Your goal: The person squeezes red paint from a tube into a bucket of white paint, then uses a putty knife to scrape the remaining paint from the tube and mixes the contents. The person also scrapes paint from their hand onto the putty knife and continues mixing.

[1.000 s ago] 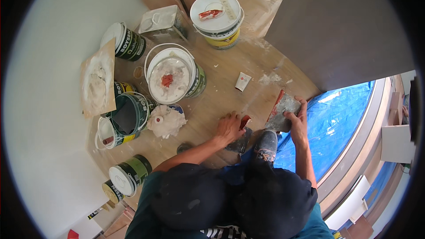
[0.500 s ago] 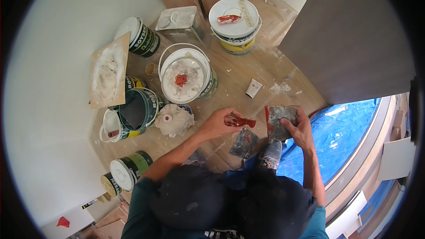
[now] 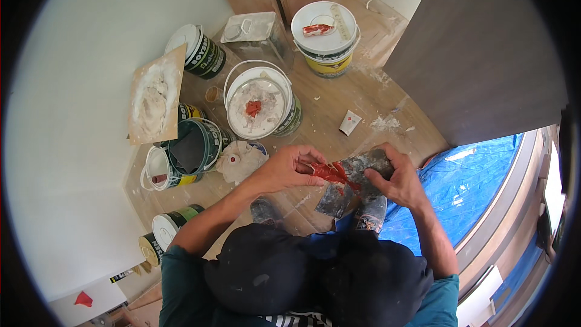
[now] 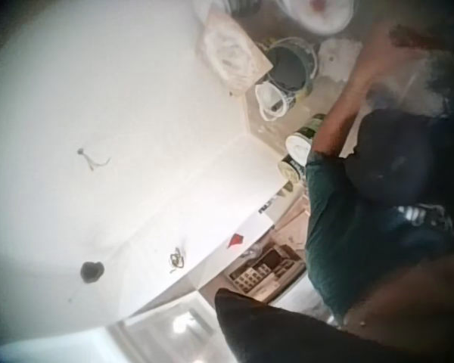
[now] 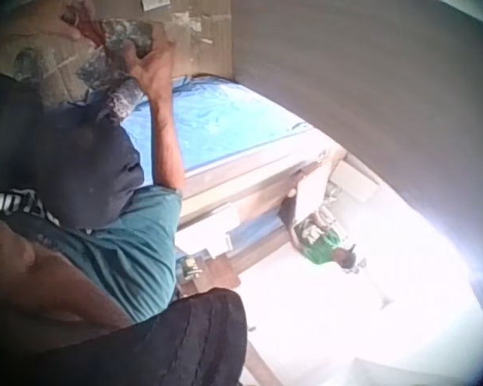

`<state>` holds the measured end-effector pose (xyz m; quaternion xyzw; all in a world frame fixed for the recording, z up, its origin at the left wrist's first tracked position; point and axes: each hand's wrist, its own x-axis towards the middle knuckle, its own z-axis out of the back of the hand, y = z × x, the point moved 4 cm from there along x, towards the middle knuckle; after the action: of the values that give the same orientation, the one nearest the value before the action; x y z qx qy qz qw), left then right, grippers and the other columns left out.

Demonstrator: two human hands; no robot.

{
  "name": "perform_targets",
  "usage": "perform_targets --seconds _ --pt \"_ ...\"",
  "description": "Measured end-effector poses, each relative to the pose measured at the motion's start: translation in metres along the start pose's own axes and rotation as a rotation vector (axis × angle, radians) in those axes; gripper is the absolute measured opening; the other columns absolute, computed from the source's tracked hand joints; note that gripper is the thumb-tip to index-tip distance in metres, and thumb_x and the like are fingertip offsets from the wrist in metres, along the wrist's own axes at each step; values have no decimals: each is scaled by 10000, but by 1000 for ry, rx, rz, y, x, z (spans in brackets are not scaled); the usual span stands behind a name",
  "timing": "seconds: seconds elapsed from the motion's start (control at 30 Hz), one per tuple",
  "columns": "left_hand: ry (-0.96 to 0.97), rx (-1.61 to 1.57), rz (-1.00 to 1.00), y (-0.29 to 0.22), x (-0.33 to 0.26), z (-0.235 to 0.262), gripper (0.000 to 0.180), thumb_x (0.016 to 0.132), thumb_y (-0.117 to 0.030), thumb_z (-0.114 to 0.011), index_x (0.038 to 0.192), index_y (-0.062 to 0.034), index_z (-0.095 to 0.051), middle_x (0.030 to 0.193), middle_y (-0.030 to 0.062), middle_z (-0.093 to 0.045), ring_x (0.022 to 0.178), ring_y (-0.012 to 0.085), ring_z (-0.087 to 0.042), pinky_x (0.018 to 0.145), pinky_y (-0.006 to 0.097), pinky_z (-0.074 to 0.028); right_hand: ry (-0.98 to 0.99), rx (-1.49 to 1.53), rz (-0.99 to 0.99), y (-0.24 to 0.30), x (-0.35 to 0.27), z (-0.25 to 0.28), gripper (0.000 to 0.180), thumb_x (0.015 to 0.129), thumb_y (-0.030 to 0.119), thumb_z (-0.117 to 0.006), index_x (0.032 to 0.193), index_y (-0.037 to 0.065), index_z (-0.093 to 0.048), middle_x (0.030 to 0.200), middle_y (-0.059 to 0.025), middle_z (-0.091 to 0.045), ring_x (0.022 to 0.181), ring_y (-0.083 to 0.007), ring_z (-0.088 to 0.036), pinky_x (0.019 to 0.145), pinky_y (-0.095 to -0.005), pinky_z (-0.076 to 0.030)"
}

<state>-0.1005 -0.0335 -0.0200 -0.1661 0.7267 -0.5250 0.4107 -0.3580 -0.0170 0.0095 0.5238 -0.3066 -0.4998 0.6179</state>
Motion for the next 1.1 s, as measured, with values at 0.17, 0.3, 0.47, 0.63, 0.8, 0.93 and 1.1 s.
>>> perform_targets --seconds 0.17,0.3,0.47,0.63,0.8,0.93,1.1 --pt "-43 -66 16 -10 4 -6 406 840 -43 -804 1191 -12 -600 1099 91 -714 993 141 -687 896 288 -554 -73 -54 35 -1 -7 -2 271 851 54 -727 1091 4 -611 854 -164 -710 770 -258 -697 711 -345 -528" --pt "-101 -169 5 -9 6 -8 442 854 -62 -797 1243 3 -597 1113 104 -714 1009 148 -684 917 298 -549 -136 -94 109 1 -11 -4 278 854 54 -737 1101 15 -617 865 -172 -713 760 -275 -705 688 -345 -533" --pt "-137 -101 -34 -13 17 -16 470 885 -107 -783 1308 12 -619 1148 101 -709 1037 154 -675 926 292 -552 -146 -118 147 -3 -12 -13 282 878 43 -731 1130 10 -608 880 -154 -719 780 -201 -700 702 -321 -532" --pt "-185 -194 -20 -9 23 -19 437 928 -105 -727 1328 22 -606 1189 102 -696 1072 168 -671 945 343 -572 -149 194 -73 -13 -13 -25 276 921 92 -718 1162 17 -607 1014 -89 -715 903 -148 -670 780 -301 -523" --pt "-170 -394 19 -9 32 -27 431 958 -137 -694 1347 15 -589 1220 97 -687 1080 180 -678 963 374 -575 -219 579 -97 -33 -16 -36 307 956 149 -703 1200 11 -578 1065 -58 -698 930 -125 -654 817 -290 -531" --pt "-157 -455 32 0 35 -25 406 974 -174 -677 1338 -12 -602 1222 79 -689 1079 182 -682 969 379 -570 -227 722 -153 -39 -17 -41 375 948 166 -720 1248 9 -559 1100 -65 -696 977 -131 -654 859 -300 -530" --pt "-101 -553 26 4 37 -21 363 989 -199 -657 1312 -38 -624 1218 59 -692 1097 179 -675 994 391 -549 -243 809 -184 -40 -19 -44 445 943 154 -720 1321 8 -533 1150 -78 -695 1005 -141 -659 872 -307 -536"
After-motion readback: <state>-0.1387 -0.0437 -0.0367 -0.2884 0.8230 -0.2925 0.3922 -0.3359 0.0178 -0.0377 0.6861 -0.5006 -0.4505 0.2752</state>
